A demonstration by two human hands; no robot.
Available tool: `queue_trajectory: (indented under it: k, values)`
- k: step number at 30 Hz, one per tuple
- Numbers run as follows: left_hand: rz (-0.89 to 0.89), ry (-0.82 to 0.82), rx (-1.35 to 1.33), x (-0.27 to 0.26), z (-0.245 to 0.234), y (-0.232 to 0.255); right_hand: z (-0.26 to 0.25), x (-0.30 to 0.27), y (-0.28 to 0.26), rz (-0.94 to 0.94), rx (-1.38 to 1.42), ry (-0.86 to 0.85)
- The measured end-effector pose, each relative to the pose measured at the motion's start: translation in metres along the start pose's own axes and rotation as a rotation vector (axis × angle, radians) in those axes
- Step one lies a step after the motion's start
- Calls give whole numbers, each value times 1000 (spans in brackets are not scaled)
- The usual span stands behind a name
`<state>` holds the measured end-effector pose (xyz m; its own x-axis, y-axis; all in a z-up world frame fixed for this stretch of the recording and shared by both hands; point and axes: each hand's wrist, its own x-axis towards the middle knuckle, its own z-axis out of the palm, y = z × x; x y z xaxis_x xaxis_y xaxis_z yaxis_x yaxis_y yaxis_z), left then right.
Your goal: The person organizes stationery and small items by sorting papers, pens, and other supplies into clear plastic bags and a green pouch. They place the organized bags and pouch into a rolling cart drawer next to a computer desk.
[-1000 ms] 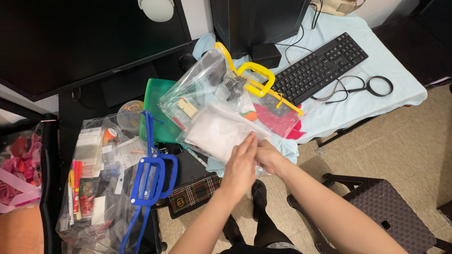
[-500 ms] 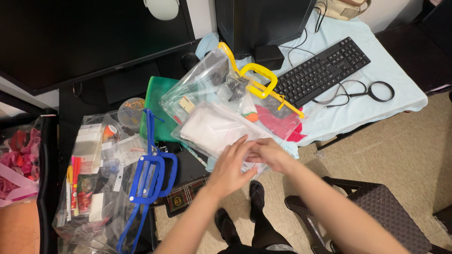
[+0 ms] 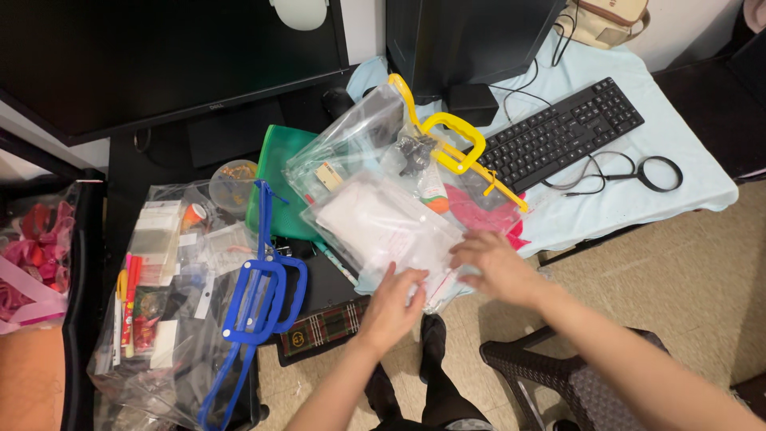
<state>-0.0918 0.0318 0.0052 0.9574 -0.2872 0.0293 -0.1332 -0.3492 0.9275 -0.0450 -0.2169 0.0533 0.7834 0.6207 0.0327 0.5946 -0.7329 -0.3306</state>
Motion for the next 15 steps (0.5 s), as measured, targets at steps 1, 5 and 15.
queue_trajectory:
  k: [1,5,15]
  values:
    - [-117,-26,-157,-2,-7,3,-2,4,8,6,61,32]
    - [-80,339,-25,-8,-16,3,4,31,11,365,469,-126]
    - [-240,802,-536,-10,-58,-16,4,85,-61,-430,311,155]
